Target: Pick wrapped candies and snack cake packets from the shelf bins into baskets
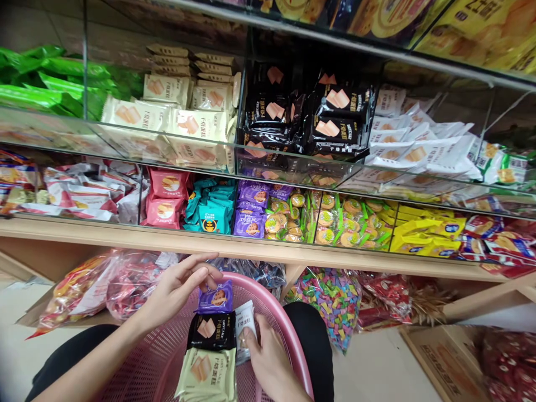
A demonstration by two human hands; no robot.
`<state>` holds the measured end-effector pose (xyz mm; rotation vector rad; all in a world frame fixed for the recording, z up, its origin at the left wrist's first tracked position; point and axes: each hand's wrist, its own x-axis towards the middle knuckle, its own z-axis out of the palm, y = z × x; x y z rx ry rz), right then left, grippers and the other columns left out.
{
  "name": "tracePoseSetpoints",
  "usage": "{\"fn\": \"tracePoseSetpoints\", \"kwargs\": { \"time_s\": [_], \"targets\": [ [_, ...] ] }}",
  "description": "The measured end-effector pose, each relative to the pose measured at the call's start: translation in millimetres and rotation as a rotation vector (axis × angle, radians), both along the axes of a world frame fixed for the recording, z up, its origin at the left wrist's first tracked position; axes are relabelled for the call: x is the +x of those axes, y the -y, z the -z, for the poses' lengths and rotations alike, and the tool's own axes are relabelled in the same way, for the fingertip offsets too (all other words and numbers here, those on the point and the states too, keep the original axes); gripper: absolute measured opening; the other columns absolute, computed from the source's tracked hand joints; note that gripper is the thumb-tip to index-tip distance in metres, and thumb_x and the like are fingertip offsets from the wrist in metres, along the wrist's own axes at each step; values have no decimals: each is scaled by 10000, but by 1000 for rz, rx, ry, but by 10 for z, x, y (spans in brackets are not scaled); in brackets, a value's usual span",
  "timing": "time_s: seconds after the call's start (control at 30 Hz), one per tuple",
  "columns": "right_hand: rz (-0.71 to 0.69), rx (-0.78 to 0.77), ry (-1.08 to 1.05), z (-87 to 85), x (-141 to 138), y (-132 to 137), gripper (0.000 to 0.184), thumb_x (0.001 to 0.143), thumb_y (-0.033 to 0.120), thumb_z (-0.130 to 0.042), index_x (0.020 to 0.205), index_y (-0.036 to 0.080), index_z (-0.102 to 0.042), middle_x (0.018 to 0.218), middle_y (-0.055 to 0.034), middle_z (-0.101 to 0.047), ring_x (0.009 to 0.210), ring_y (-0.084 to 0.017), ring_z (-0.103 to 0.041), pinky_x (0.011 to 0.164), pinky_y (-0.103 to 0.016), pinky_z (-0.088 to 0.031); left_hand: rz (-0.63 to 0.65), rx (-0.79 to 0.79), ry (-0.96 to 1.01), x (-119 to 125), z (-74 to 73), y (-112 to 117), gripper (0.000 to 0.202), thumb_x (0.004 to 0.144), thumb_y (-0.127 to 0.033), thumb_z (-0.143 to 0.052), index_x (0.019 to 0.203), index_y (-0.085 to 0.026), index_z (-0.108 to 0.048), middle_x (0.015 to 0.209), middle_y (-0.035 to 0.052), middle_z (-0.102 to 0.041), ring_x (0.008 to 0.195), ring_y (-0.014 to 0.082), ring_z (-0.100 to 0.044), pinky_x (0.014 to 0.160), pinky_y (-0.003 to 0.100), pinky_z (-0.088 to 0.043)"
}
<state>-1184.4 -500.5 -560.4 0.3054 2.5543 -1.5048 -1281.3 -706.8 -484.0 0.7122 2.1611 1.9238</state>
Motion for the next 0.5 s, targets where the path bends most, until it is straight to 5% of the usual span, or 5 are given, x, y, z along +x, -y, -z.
{"fn": "tracePoseSetpoints", "kwargs": {
  "time_s": [0.33, 0.5],
  "targets": [
    [-31, 106, 61, 95, 31, 18, 566, 856, 479, -461, 1317, 161, -540, 1422, -151, -467, 1400, -329, -262, 1124, -493, -214, -18, 9, 16, -9, 3, 4, 389, 908, -425, -483, 1188, -160, -541, 918, 55, -709, 739, 141, -641, 671, 264, -501],
    [-95, 166, 110, 25, 34, 20, 583, 882, 459, -415, 1342, 112, -503, 1420, -190, -457, 1402, -332, -253, 1120, -483, -219, -14, 15, 30, -8, 3, -1, 390, 905, -425, -486, 1179, -153, -541, 918, 61, -710, 738, 144, -642, 673, 267, -506]
  ]
}}
